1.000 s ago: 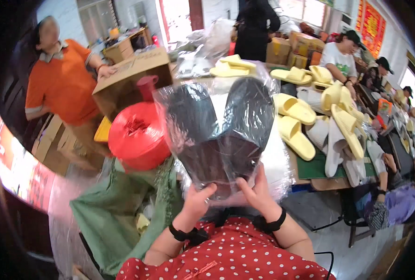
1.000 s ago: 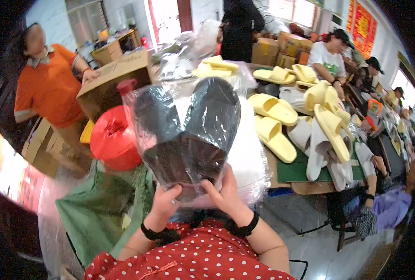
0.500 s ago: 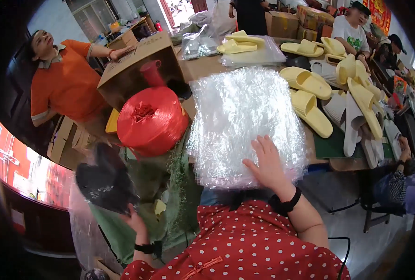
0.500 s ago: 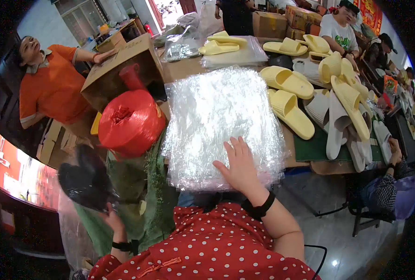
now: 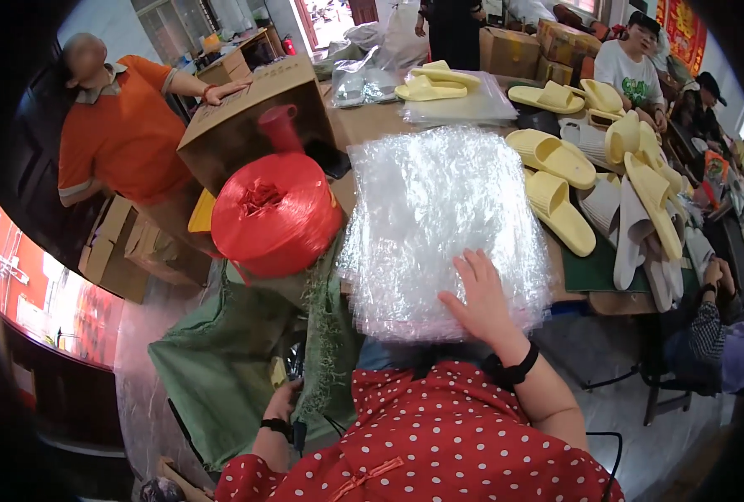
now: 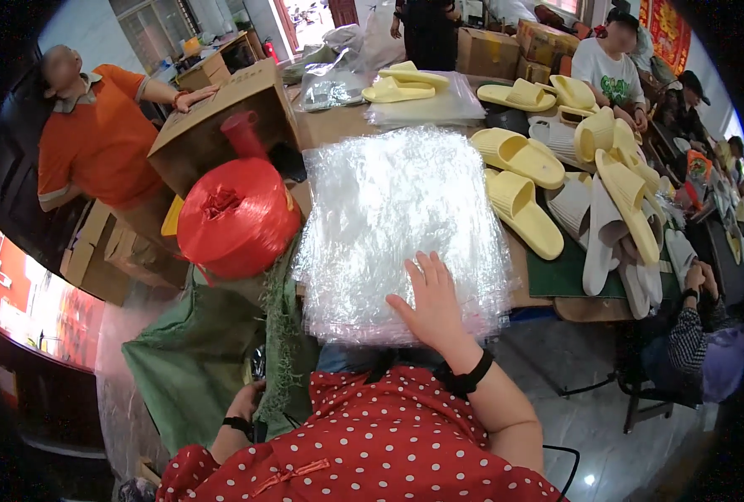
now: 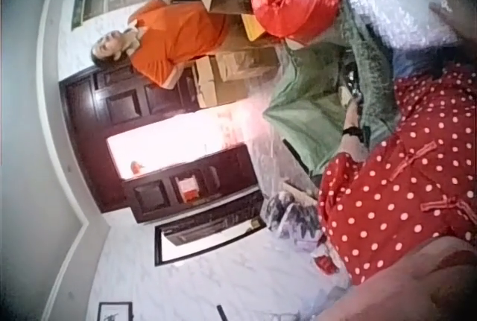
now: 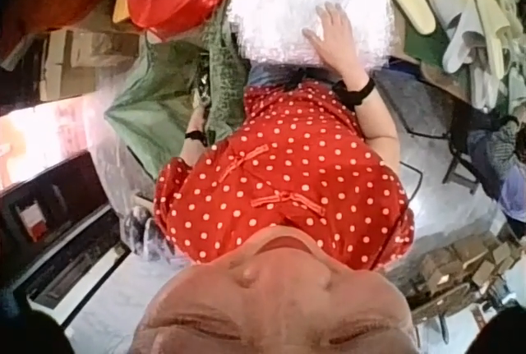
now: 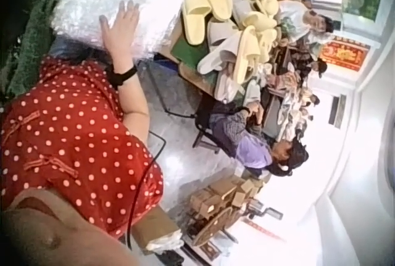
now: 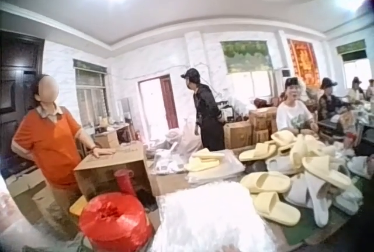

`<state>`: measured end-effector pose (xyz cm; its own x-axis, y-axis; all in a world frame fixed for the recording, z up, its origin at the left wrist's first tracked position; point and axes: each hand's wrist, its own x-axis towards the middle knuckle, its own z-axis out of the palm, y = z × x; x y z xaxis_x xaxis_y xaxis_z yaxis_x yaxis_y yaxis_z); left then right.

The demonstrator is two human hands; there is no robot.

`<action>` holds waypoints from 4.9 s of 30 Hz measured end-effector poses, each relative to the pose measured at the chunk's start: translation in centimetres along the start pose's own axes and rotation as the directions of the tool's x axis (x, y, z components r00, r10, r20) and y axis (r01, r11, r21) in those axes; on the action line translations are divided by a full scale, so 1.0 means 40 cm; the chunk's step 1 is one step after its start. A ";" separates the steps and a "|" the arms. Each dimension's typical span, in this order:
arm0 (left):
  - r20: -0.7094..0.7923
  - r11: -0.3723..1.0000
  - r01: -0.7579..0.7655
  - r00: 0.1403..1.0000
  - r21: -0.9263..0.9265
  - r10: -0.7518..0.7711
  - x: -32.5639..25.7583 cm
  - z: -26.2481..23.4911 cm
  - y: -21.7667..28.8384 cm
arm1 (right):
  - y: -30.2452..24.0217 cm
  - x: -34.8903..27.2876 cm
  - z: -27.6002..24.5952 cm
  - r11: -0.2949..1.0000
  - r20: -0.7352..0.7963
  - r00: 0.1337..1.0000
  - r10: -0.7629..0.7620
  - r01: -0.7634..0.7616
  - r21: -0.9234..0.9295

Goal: The recorder is organizing, inspecting, and bagging different colors of slippers at a packaging station.

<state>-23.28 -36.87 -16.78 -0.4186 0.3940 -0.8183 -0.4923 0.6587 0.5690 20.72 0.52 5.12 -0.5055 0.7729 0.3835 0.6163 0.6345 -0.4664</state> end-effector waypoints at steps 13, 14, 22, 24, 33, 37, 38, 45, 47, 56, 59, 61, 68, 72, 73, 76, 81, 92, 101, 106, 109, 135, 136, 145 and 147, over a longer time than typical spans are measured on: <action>0.535 -0.321 -0.885 -0.100 0.338 0.839 -0.588 0.682 0.536 | 0.008 0.002 0.024 0.997 0.050 0.998 0.044 -0.040 -0.067; 0.611 -0.333 -0.900 -0.099 0.283 0.786 -0.590 0.737 0.545 | 0.003 0.003 0.017 0.997 0.072 0.996 0.058 -0.054 -0.063; 0.813 -0.521 -0.764 0.007 0.380 0.582 -0.412 0.982 0.573 | 0.060 -0.008 -0.068 0.967 -0.061 0.994 -0.092 0.104 0.233; 0.800 -0.510 -0.770 -0.001 0.382 0.601 -0.400 0.980 0.560 | 0.054 0.001 -0.162 0.951 -0.119 0.993 0.009 0.028 0.309; 0.764 -0.473 -0.791 -0.010 0.389 0.645 -0.384 0.980 0.548 | 0.396 0.054 -0.385 0.954 -0.590 0.754 0.289 -0.277 0.113; 0.759 -0.470 -0.788 -0.005 0.398 0.651 -0.367 0.973 0.544 | 0.484 0.144 -0.344 0.905 -0.479 0.863 0.163 -0.324 -0.277; 0.756 -0.474 -0.784 -0.010 0.400 0.655 -0.372 0.974 0.545 | 0.518 0.173 -0.343 0.906 -0.438 0.884 0.164 -0.311 -0.289; 0.781 -0.466 -0.775 0.057 0.427 0.622 -0.382 0.998 0.538 | 0.651 0.332 -0.259 0.767 -0.251 0.945 0.208 -0.317 -0.558; 0.777 -0.475 -0.765 0.053 0.435 0.627 -0.381 0.989 0.537 | 0.635 0.342 -0.246 0.834 -0.256 0.949 0.184 -0.289 -0.470; 0.753 -0.463 -0.771 0.033 0.437 0.657 -0.372 0.979 0.529 | 0.461 0.347 -0.441 0.845 -0.561 0.777 0.286 0.072 0.530; 0.751 -0.464 -0.769 0.032 0.440 0.659 -0.362 0.976 0.525 | 0.341 0.359 -0.546 0.486 -0.481 0.786 0.388 0.269 0.832; 0.745 -0.465 -0.773 0.014 0.431 0.667 -0.354 0.979 0.523 | 0.311 0.367 -0.588 0.480 -0.485 0.812 0.326 0.300 0.825; 0.739 -0.464 -0.780 -0.003 0.419 0.673 -0.357 0.984 0.522 | 0.034 0.350 -0.573 0.726 -0.467 0.866 0.176 0.206 0.656; 0.736 -0.453 -0.784 0.006 0.423 0.677 -0.355 0.984 0.517 | -0.052 0.335 -0.422 0.839 -0.444 0.896 -0.008 0.248 0.485; 0.725 -0.470 -0.772 -0.017 0.428 0.689 -0.355 0.987 0.516 | -0.063 0.325 -0.384 0.915 -0.428 0.895 -0.125 0.271 0.299; 0.749 -0.464 -0.786 -0.002 0.408 0.662 -0.356 0.992 0.527 | -0.024 0.289 -0.230 0.953 -0.263 0.959 -0.105 0.173 0.248; 0.642 -0.105 -0.974 0.050 0.201 0.765 -0.383 0.990 0.527 | -0.097 0.213 -0.109 0.986 -0.079 0.994 -0.069 0.080 0.147; 0.685 0.254 -0.960 0.263 0.117 0.679 -0.346 0.985 0.493 | -0.069 0.196 -0.024 0.996 -0.038 0.999 0.029 -0.026 0.090; 0.794 -0.197 -0.922 0.162 0.333 0.586 -0.314 0.981 0.493 | -0.010 0.174 -0.002 0.995 0.029 0.994 -0.104 0.105 -0.004; 0.670 0.102 -0.948 0.287 0.301 0.684 -0.306 0.982 0.480 | -0.008 0.211 0.017 1.000 0.105 0.994 0.020 -0.019 -0.013; 0.635 0.453 -0.881 0.430 0.138 0.642 -0.416 0.990 0.515 | -0.001 0.204 0.034 0.999 -0.009 1.000 0.005 -0.005 0.049; 0.831 -0.570 -0.719 0.019 0.397 0.556 -0.392 0.978 0.539 | 0.312 0.236 -0.071 0.945 -0.458 0.859 0.228 -0.309 -0.109; 0.831 -0.571 -0.720 0.014 0.395 0.557 -0.402 0.981 0.548 | 0.321 0.218 -0.087 0.951 -0.500 0.836 0.227 -0.301 -0.072; 0.731 -0.427 -0.804 0.013 0.414 0.683 -0.353 1.071 0.586 | 0.210 -0.054 -0.250 0.709 -0.526 0.677 0.515 0.009 0.705; 0.691 -0.412 -0.820 -0.029 0.396 0.723 -0.376 1.080 0.598 | 0.190 -0.108 -0.272 0.637 -0.432 0.721 0.541 -0.017 0.771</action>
<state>4.20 0.64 5.60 0.1837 0.9072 0.3786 0.8487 -0.3407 0.4045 34.16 1.98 8.59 0.2298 0.9008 0.3684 -0.0640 0.3917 -0.9179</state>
